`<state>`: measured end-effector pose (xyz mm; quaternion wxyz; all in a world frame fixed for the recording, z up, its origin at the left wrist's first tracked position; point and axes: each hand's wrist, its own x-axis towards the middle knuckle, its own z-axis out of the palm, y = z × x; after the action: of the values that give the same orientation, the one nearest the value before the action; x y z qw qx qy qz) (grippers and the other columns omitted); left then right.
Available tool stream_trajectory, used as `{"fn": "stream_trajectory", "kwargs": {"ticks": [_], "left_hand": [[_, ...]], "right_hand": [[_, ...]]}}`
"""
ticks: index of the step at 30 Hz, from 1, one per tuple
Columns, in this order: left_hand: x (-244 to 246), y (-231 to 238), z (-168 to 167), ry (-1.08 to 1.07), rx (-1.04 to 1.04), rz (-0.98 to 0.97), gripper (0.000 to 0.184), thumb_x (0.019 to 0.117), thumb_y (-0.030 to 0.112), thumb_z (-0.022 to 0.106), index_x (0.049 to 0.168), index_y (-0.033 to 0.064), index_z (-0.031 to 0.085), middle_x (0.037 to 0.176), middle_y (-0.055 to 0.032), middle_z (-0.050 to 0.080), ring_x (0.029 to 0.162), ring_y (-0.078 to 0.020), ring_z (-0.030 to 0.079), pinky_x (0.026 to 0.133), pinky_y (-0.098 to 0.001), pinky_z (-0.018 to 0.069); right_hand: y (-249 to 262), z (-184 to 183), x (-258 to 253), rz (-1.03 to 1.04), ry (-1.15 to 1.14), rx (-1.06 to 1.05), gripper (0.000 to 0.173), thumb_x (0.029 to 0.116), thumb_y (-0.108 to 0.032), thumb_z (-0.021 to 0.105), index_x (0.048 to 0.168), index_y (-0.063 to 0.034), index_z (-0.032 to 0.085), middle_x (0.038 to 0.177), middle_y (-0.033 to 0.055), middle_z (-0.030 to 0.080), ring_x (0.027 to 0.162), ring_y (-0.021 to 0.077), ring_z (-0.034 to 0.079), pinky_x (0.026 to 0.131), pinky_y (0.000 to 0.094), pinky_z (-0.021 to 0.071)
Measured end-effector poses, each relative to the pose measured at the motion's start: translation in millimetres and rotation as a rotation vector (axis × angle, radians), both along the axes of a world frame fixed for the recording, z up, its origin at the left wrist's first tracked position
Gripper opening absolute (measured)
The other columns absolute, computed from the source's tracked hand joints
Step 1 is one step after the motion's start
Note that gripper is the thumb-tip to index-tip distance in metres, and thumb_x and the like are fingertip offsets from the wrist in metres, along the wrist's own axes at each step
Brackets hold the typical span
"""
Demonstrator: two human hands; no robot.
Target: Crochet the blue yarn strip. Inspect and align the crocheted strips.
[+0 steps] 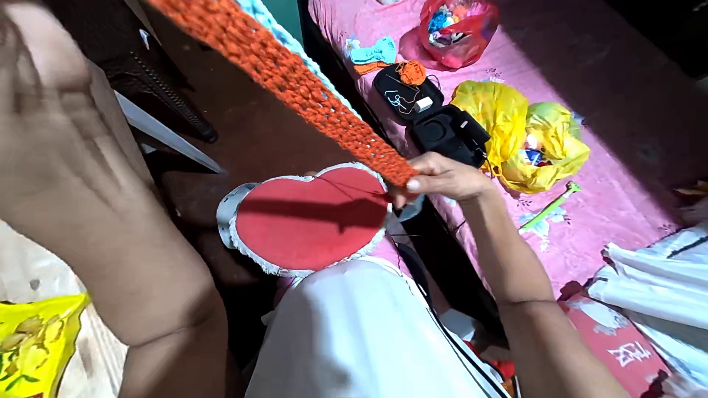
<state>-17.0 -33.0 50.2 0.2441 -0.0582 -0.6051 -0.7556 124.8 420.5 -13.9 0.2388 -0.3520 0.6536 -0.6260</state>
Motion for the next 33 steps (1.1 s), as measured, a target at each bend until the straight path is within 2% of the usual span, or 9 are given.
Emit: {"fn": "stream_trajectory", "kwargs": {"ticks": [2, 6, 10, 15, 23, 26, 28, 29, 33], "left_hand": [[37, 5, -16, 0.166, -0.004, -0.172, 0.018, 0.0991, -0.006, 0.051, 0.093, 0.0028, 0.065, 0.085, -0.0013, 0.068, 0.080, -0.0075, 0.065, 0.078, -0.0223, 0.0551], [104, 61, -37, -0.172, 0.047, 0.022, 0.009, 0.0965, 0.009, 0.065, 0.093, 0.0166, 0.063, 0.083, 0.0043, 0.070, 0.071, -0.0065, 0.068, 0.062, -0.0211, 0.0577], [120, 44, -141, -0.544, 0.054, 0.221, 0.017, 0.0921, 0.016, 0.074, 0.103, 0.0136, 0.060, 0.080, 0.0036, 0.068, 0.064, -0.0075, 0.065, 0.055, -0.0238, 0.0562], [134, 32, -217, -0.864, -0.054, 0.445, 0.017, 0.0919, 0.014, 0.070, 0.099, 0.0170, 0.056, 0.070, 0.0081, 0.059, 0.048, -0.0021, 0.053, 0.043, -0.0181, 0.0459], [143, 0, -235, -0.886, -0.008, 0.604, 0.019, 0.0965, 0.017, 0.066, 0.111, 0.0138, 0.054, 0.077, 0.0025, 0.059, 0.053, -0.0064, 0.054, 0.046, -0.0221, 0.0470], [144, 11, -251, -0.903, -0.301, 0.572, 0.039, 0.0844, 0.007, 0.069, 0.121, 0.0055, 0.054, 0.102, -0.0024, 0.061, 0.084, -0.0074, 0.062, 0.072, -0.0256, 0.0551], [149, 34, -240, -0.816, -0.621, 0.540, 0.082, 0.0859, 0.019, 0.071, 0.154, -0.0032, 0.032, 0.152, -0.0201, 0.043, 0.137, -0.0206, 0.046, 0.112, -0.0308, 0.0406], [153, 51, -230, -0.701, -0.796, 0.527, 0.092, 0.0899, 0.027, 0.068, 0.159, -0.0069, 0.019, 0.161, -0.0279, 0.028, 0.149, -0.0305, 0.033, 0.119, -0.0365, 0.0315], [164, 147, -197, -0.122, -1.097, 0.167, 0.074, 0.1082, 0.039, 0.044, 0.155, -0.0138, 0.023, 0.159, -0.0370, 0.025, 0.150, -0.0461, 0.025, 0.124, -0.0543, 0.0208]], "right_hand": [[29, -4, 11, 0.006, -0.007, 0.071, 0.039, 0.1049, -0.042, 0.051, 0.093, -0.0113, 0.072, 0.087, -0.0090, 0.072, 0.082, -0.0021, 0.065, 0.075, 0.0185, 0.0540], [44, -27, 40, 0.095, -0.059, 0.150, 0.037, 0.1032, -0.037, 0.056, 0.089, -0.0067, 0.072, 0.086, -0.0079, 0.070, 0.082, -0.0036, 0.063, 0.074, 0.0162, 0.0531], [33, -77, 55, 0.160, -0.165, 0.446, 0.028, 0.1026, -0.021, 0.055, 0.094, -0.0022, 0.074, 0.089, -0.0005, 0.071, 0.083, 0.0005, 0.064, 0.078, 0.0225, 0.0532], [28, -124, 34, 0.117, -0.351, 0.557, 0.027, 0.1038, -0.013, 0.051, 0.097, 0.0020, 0.072, 0.085, 0.0031, 0.071, 0.077, 0.0040, 0.064, 0.077, 0.0275, 0.0545], [32, -112, 1, 0.068, -0.376, 0.513, 0.021, 0.1023, -0.012, 0.056, 0.095, -0.0013, 0.073, 0.080, -0.0021, 0.070, 0.069, -0.0006, 0.063, 0.068, 0.0202, 0.0540], [28, -121, -2, 0.056, -0.425, 0.514, 0.023, 0.1032, -0.012, 0.055, 0.090, -0.0030, 0.073, 0.076, -0.0040, 0.070, 0.065, -0.0020, 0.062, 0.064, 0.0181, 0.0530], [25, -124, -1, 0.048, -0.457, 0.499, 0.024, 0.1034, -0.012, 0.056, 0.088, -0.0034, 0.072, 0.075, -0.0043, 0.069, 0.065, -0.0018, 0.062, 0.064, 0.0182, 0.0529], [24, -125, -1, 0.048, -0.459, 0.489, 0.024, 0.1032, -0.012, 0.056, 0.088, -0.0032, 0.072, 0.076, -0.0041, 0.069, 0.065, -0.0014, 0.062, 0.065, 0.0186, 0.0536], [20, -127, -3, 0.057, -0.419, 0.524, 0.023, 0.1029, -0.012, 0.057, 0.091, -0.0015, 0.073, 0.081, -0.0004, 0.071, 0.070, 0.0004, 0.063, 0.069, 0.0203, 0.0542]]}}
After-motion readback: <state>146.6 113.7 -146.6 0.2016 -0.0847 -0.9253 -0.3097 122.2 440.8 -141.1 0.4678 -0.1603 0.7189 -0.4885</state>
